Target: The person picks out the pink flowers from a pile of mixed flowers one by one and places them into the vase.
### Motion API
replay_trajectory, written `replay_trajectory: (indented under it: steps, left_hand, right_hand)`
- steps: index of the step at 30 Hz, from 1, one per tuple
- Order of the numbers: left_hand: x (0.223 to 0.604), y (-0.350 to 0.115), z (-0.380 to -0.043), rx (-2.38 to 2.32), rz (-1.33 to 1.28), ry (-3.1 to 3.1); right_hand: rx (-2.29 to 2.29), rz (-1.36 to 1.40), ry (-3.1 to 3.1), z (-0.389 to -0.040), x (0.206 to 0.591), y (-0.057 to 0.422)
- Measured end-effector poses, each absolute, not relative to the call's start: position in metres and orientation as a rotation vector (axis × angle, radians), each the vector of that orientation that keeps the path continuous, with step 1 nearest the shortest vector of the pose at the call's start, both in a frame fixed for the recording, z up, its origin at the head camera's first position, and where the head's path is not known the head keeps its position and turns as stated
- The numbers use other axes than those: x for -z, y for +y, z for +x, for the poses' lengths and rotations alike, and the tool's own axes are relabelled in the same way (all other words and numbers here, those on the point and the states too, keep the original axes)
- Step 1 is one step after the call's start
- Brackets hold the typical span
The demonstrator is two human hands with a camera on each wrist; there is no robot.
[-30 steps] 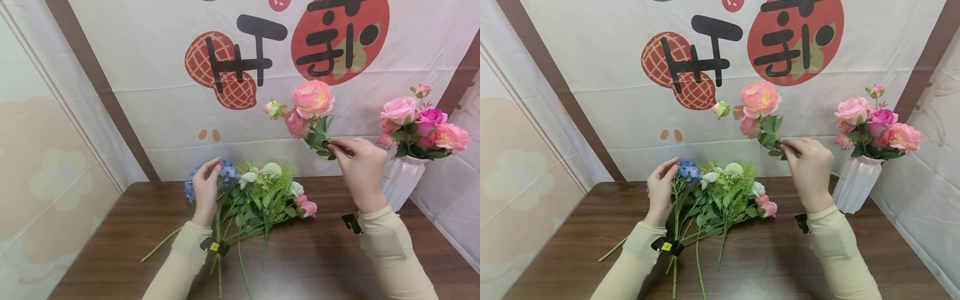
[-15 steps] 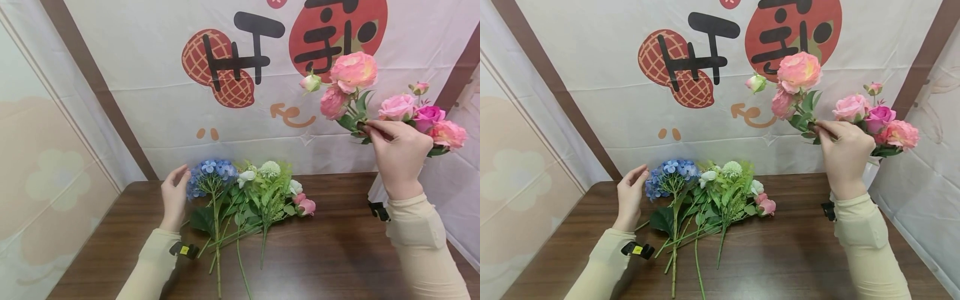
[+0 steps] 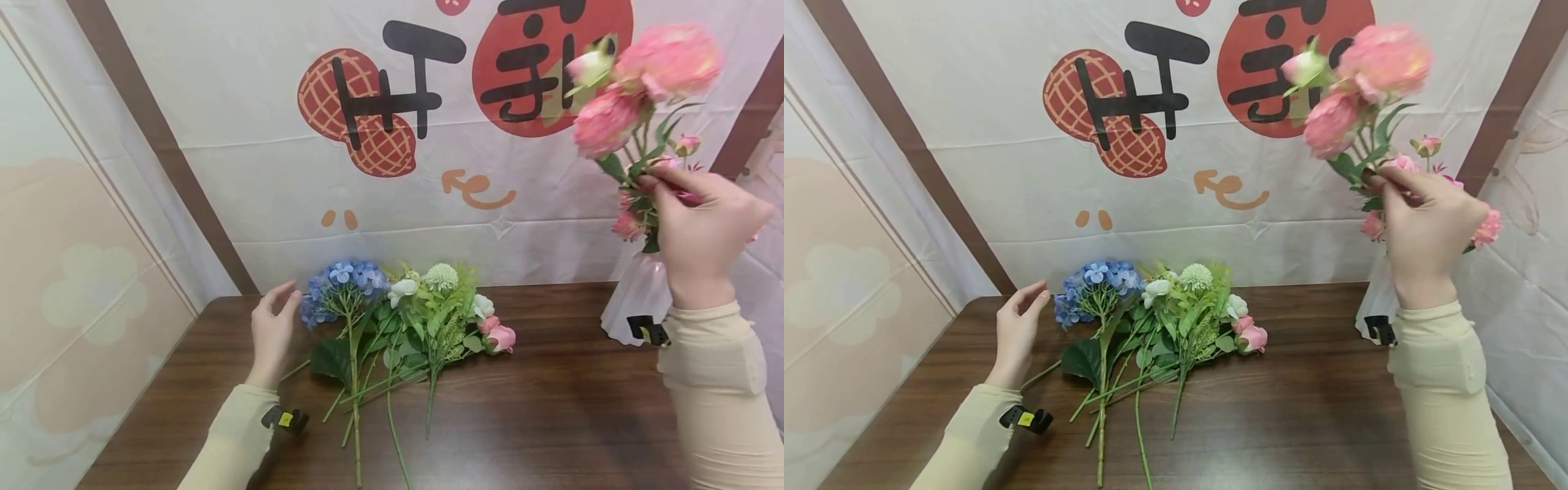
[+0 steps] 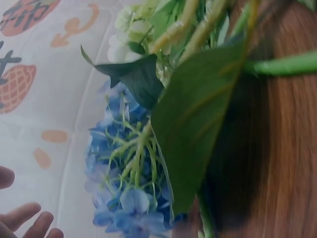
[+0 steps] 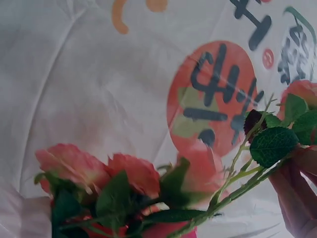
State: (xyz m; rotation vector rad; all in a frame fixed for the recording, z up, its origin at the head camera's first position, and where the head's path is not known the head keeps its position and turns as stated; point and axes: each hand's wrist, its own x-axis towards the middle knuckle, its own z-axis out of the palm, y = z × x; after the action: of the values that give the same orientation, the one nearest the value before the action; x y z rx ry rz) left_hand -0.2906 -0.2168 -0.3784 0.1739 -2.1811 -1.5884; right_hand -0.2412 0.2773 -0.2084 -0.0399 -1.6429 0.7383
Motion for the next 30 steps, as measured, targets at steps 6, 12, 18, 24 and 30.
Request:
replay_trajectory:
  steps: [6, 12, 18, 24, 30]
  left_hand:
    - [0.383, -0.231, -0.292, 1.495, 0.201, -2.205]
    - [0.387, -0.244, -0.289, 1.421, 0.218, -2.226]
    - [0.389, -0.254, -0.285, 1.364, 0.246, -2.245]
    - [0.389, -0.265, -0.282, 1.335, 0.271, -2.24]
    - [0.387, -0.273, -0.28, 1.309, 0.277, -2.225]
  right_hand:
    - [-0.966, -0.154, -1.602, -0.237, 0.192, 0.29]
    - [-1.208, -0.163, -1.519, -0.239, 0.186, 0.303]
    - [-1.103, -0.241, -1.536, -0.24, 0.192, 0.315]
    - [-1.132, -0.276, -1.514, -0.242, 0.195, 0.323]
    - [-1.362, -0.37, -1.446, -0.241, 0.199, 0.331]
